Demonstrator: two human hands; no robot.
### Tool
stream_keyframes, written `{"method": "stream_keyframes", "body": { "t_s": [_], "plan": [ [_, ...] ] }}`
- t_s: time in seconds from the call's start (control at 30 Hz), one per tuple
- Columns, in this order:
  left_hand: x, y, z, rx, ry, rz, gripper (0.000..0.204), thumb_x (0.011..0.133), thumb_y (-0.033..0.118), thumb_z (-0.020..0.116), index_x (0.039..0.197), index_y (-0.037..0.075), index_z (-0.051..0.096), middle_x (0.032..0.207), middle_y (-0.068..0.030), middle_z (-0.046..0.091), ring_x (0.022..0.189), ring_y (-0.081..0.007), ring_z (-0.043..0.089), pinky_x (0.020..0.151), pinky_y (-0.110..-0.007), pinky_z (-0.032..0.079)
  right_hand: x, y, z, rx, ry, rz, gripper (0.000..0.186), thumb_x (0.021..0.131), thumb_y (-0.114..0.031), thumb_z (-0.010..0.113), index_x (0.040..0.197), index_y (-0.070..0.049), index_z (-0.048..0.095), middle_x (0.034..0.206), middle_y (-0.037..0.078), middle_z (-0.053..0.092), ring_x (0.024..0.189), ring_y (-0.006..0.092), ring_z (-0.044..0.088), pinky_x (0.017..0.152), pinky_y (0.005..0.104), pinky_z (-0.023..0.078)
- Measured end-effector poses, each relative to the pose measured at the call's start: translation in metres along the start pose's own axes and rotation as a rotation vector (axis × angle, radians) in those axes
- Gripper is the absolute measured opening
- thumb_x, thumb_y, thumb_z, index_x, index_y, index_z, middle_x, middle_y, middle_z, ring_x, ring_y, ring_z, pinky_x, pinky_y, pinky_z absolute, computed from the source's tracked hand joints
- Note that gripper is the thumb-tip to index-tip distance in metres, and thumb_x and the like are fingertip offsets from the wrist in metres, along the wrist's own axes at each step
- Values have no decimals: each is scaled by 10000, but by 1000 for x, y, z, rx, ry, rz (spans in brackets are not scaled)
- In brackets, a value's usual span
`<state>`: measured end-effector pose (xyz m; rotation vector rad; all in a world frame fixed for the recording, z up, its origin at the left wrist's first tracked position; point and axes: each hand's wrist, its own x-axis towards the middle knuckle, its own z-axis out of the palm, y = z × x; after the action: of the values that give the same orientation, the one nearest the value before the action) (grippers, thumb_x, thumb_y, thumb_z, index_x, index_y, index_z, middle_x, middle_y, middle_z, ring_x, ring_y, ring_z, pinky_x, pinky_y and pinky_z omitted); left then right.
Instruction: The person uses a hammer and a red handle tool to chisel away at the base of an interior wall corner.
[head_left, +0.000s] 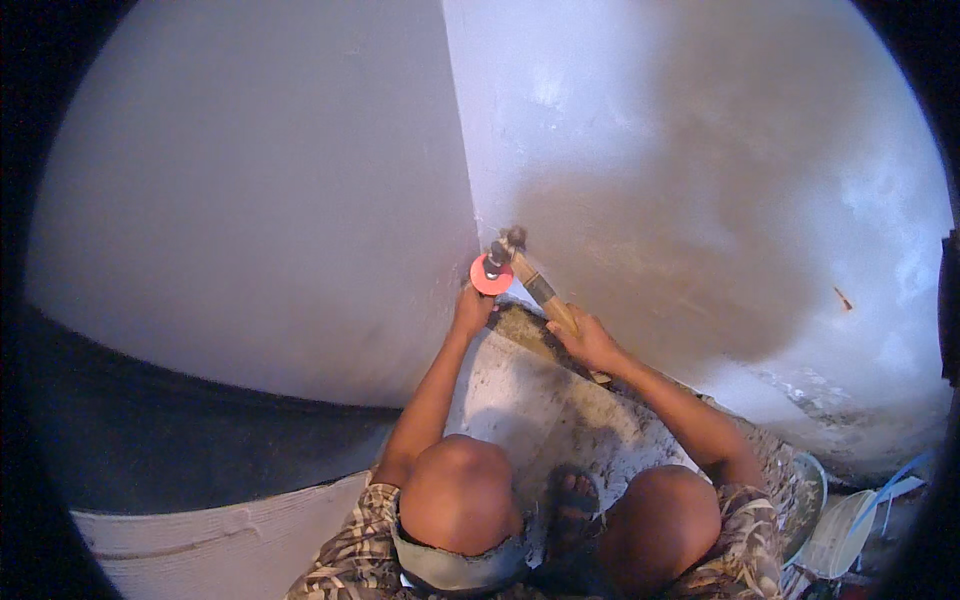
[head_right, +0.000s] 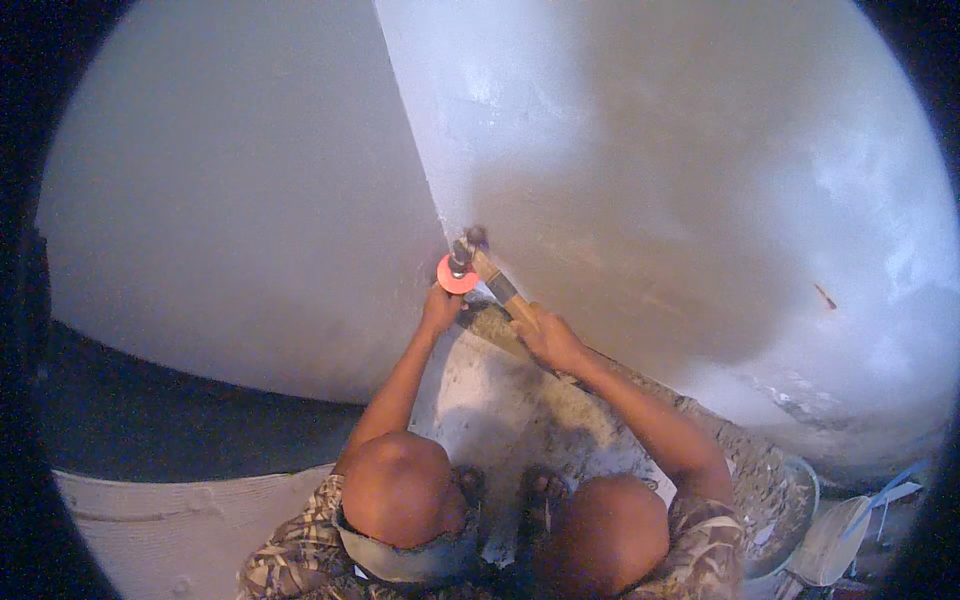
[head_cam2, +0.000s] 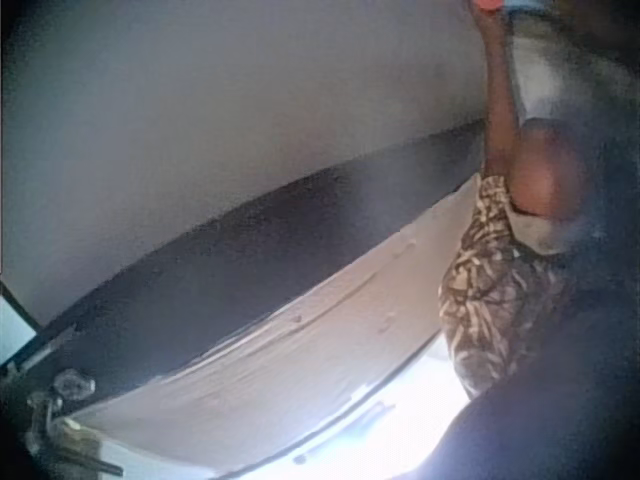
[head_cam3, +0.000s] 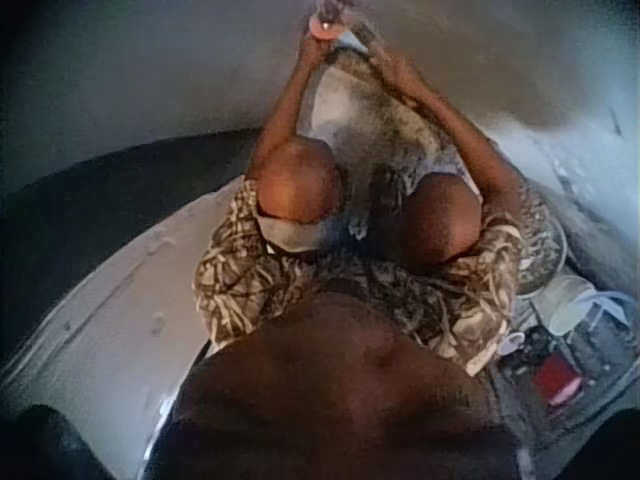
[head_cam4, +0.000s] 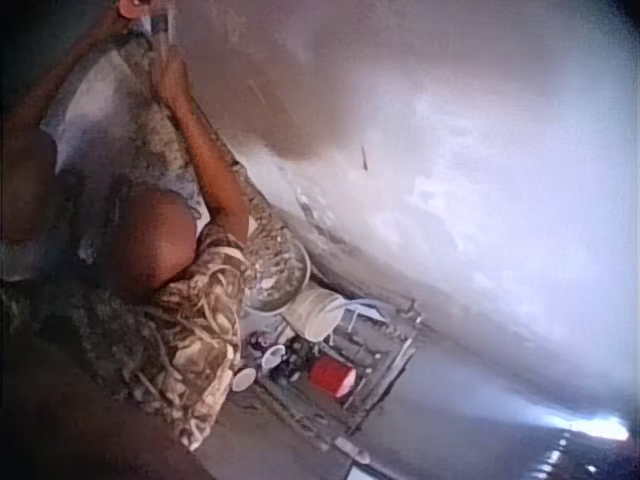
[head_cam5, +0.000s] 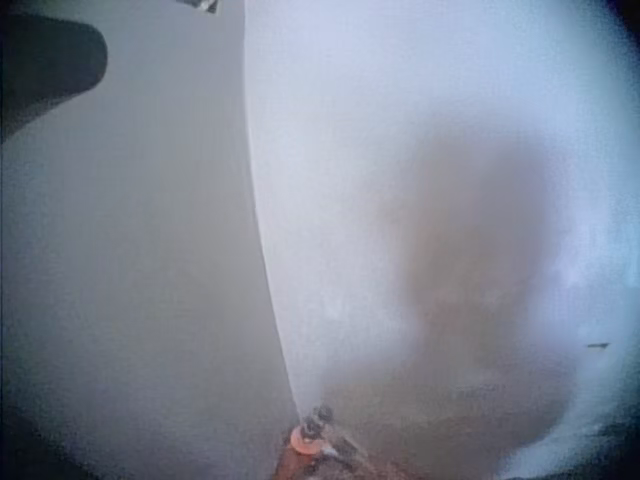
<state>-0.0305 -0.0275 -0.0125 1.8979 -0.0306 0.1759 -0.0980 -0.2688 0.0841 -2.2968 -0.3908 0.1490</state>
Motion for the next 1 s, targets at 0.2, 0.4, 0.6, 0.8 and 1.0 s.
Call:
{"method": "stream_keyframes", "body": {
  "t_s": [0.2, 0.4, 0.6, 0.8, 1.0],
  "plan": [
    [6, -23, -11, 64, 23, 49, 234, 853, 151, 534, 993, -32, 575, 774, -172, 647, 646, -267, 673, 596, -372, 508, -18, -63, -13, 214, 68, 138, 369, 915, -381, 525, 1035, -32, 526, 744, 125, 616, 694, 243, 610, 629, 406, 474],
    [-3, -15, -9, 91, 15, -30, 235, 852, 172, 548, 966, -30, 588, 773, -190, 649, 657, -280, 674, 621, -400, 503, -1, -179, -131, 757, 450, -461, 430, 930, -437, 500, 1018, -16, 510, 686, 38, 576, 668, 152, 567, 577, 341, 463],
    [1, -23, -3, 204, 32, 15, 242, 848, 192, 562, 970, -15, 594, 771, -186, 650, 654, -276, 667, 638, -411, 493, 20, -84, -70, 583, 195, -640, 414, 924, -397, 496, 1094, -23, 544, 869, 141, 604, 785, 220, 590, 655, 379, 482],
    [3, -26, -2, 61, 15, -64, 209, 834, 162, 562, 945, -10, 602, 772, -189, 654, 661, -299, 659, 646, -419, 488, -16, -26, 3, 29, -100, 101, 468, 912, -397, 513, 1212, -38, 514, 1007, 203, 629, 942, 374, 605, 824, 444, 460],
    [3, -24, -12, 185, 16, -48, 238, 839, 164, 562, 988, -18, 594, 787, -198, 651, 670, -318, 657, 654, -426, 486, -27, -106, -73, 478, 124, -55, 472, 931, -434, 480, 1134, -10, 522, 816, 87, 608, 736, 201, 597, 667, 345, 481]
  ]
}}
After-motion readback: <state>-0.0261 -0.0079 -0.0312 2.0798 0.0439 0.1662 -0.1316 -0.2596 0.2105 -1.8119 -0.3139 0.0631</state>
